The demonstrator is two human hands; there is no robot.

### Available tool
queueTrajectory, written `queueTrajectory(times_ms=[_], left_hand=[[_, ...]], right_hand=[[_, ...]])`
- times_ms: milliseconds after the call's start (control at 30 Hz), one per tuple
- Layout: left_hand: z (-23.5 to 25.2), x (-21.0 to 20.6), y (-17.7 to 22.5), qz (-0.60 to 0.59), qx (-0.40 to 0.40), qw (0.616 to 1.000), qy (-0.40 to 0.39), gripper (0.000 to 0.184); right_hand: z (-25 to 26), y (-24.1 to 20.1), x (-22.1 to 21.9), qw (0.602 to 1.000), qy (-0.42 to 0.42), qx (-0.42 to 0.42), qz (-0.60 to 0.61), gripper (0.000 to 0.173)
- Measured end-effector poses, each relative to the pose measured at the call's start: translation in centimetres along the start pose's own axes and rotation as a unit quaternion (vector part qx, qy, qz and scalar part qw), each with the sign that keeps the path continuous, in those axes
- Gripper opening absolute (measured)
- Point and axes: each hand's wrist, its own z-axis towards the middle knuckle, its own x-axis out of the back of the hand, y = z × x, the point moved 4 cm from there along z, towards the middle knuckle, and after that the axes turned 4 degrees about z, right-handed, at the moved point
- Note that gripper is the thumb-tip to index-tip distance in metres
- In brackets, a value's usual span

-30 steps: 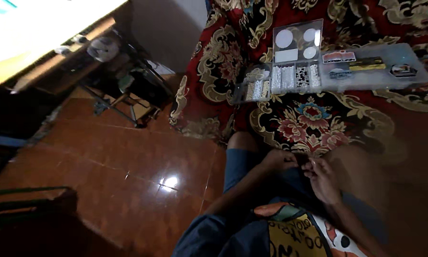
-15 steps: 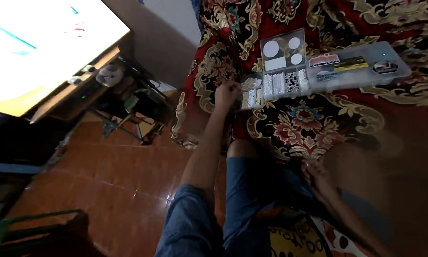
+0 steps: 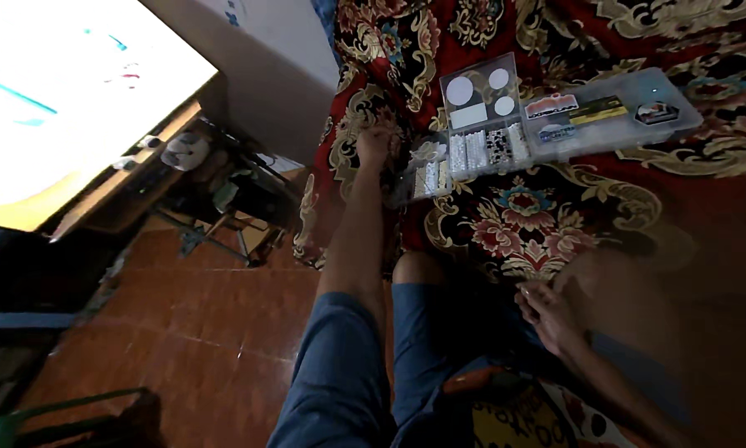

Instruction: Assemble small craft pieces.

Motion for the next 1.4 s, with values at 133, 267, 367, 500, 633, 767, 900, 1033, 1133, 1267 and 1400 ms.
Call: queueTrajectory(times_ms=[133,267,367,500,633,767,900,1033,1133,1267,1400], left_hand=[[0.8,0.8,4.0,-0.117,-0.068,0.991,0.008,0.031],[1.9,-0.9,4.9,-0.143,-0.109,0.983,-0.026,0.035],[1.7,-3.2,3.9,-0.095,-0.100,0.987,-0.080,0.039],[1.4,-5.6,2.3,-0.057,-0.013,0.988,-0.141,0.036],[1.9,-5.8,2.3,-0.076,0.041,0.989,-0.122,0.034],[3.1,-4.3,4.4,-0.100,-0.059,0.993,-0.036,0.038],[4.1,-4.1,4.7,-0.100,-0.172,0.980,-0.008,0.039],[2.0,-5.7,3.2,0.025,-0.162,0.975,-0.149,0.041],[0.9,-7.3,1.0,0.089,-0.118,0.964,-0.219,0.050],[-0.3,-8.3,-1.5,0.088,-0.071,0.973,-0.200,0.053],[-1.8,-9.7,-2.1,0.175,-0.075,0.963,-0.190,0.030]], right_hand=[[-0.2,-0.2,-0.3,1.000,-0.024,-0.007,0.009,0.019],[0.0,0.1,-0.5,0.998,-0.058,-0.008,0.019,0.018],[-0.1,0.0,-0.6,0.997,-0.070,-0.017,0.011,0.017],[-0.2,-0.2,-0.8,0.997,-0.073,-0.024,0.008,0.016],[0.0,0.0,-0.9,0.997,-0.073,-0.032,0.007,0.016],[0.1,0.2,-0.8,0.996,-0.088,-0.016,0.018,0.018],[0.1,0.2,-0.8,0.994,-0.104,-0.003,0.027,0.017],[0.2,0.2,-1.0,0.994,-0.109,-0.005,0.029,0.016],[0.1,0.2,-1.0,0.993,-0.116,-0.006,0.009,0.016],[0.1,0.2,-1.0,0.993,-0.116,-0.010,-0.018,0.015],[0.3,0.6,-0.7,0.992,-0.127,0.005,-0.015,0.020]])
